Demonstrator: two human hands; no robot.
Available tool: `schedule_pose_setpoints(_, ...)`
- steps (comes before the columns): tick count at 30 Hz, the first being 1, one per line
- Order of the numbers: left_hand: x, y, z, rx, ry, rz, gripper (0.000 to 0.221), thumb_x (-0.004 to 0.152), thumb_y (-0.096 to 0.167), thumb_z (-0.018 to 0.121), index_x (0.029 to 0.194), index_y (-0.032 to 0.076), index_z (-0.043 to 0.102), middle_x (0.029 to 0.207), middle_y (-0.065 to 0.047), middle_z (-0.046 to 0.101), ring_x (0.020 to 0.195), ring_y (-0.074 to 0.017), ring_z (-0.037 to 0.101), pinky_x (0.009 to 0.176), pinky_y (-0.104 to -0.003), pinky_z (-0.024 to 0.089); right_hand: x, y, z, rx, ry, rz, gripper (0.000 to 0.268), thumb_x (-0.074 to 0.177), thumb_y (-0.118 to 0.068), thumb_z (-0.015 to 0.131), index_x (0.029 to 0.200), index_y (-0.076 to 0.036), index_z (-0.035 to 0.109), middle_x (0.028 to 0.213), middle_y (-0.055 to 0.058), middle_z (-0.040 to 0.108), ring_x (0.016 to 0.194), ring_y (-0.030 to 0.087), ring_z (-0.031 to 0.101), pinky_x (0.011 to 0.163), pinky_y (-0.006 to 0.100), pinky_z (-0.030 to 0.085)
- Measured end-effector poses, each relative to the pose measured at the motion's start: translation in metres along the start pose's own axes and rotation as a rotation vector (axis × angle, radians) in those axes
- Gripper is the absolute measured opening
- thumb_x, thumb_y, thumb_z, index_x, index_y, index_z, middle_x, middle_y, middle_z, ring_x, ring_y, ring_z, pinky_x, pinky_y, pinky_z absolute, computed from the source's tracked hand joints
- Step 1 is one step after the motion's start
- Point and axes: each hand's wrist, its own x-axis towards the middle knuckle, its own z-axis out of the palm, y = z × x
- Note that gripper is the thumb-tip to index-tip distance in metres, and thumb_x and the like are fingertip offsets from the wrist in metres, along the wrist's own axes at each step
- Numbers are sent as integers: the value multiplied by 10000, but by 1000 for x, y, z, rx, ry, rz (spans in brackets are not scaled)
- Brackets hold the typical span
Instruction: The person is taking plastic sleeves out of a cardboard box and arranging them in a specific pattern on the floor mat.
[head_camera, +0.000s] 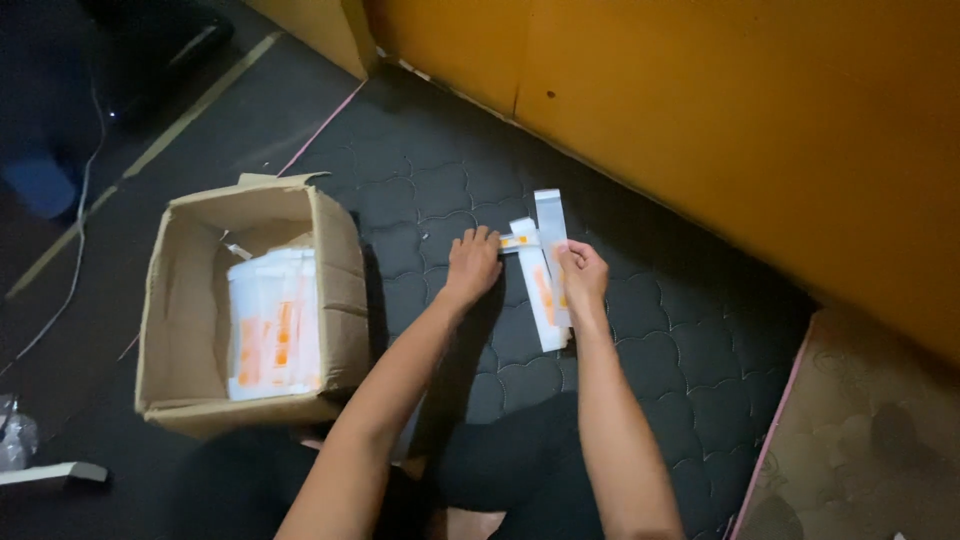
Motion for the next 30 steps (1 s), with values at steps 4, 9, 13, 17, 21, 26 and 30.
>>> schedule_pose_setpoints(4, 17, -14, 43, 119, 74, 45, 626, 752, 308, 899, 1296, 102, 668, 1185, -51, 652, 1099, -249, 621, 860, -379, 516, 16, 20, 2, -151, 25, 9, 277, 930, -245, 725, 1166, -103, 754, 925, 94, 769, 810, 211, 720, 703, 348, 581)
schedule_pose_setpoints(9, 32, -40, 65, 117, 58, 79, 208, 858, 256, 796, 1033, 151, 759, 1000, -23, 689, 940, -221, 679, 779, -354, 515, 39, 56, 11, -414, -32, 107, 240, 865, -368, 749, 1074, -254, 774, 856, -50, 781, 835, 151, 747, 760, 332, 603)
schedule_pose_setpoints(13, 25, -57, 46, 104, 20, -6, 117, 868, 253, 760, 962, 185, 778, 975, 18, 712, 923, -207, 700, 756, -352, 548, 12, 18, 9, -547, -66, 144, 257, 876, -400, 707, 1080, -255, 763, 927, -56, 783, 972, 214, 738, 855, 392, 591)
schedule_pose_setpoints(17, 19, -84, 47, -14, 42, -147, 115, 850, 191, 727, 913, 103, 766, 905, -59, 702, 868, -288, 722, 687, -435, 607, 9, 16, 14, -621, -60, 182, 233, 900, -358, 715, 1090, -229, 758, 958, -29, 789, 978, 240, 748, 805, 415, 602)
schedule_pose_setpoints(21, 9, -88, 49, -24, 86, -193, 131, 822, 204, 719, 888, 98, 761, 867, -50, 681, 840, -284, 726, 659, -444, 619, -9, -10, 19, -703, -40, 245, 235, 942, -329, 706, 1135, -207, 761, 1044, 19, 788, 1045, 297, 735, 837, 453, 608)
schedule_pose_setpoints(26, 4, -76, 27, -131, -20, -157, 155, 859, 197, 693, 952, 98, 765, 956, -74, 703, 915, -314, 727, 732, -496, 629, -33, -28, 22, -936, -57, 139, 476, 925, -475, 682, 1290, -172, 641, 1291, 86, 611, 1236, 331, 600, 950, 537, 529)
schedule_pose_setpoints(30, 8, -76, 40, -137, -35, -120, 161, 859, 225, 683, 957, 112, 742, 966, -75, 690, 906, -317, 731, 704, -512, 627, -66, -49, 32, -1138, -128, 72, 736, 878, -480, 752, 1399, -3, 545, 1390, 246, 522, 1299, 413, 541, 994, 577, 483)
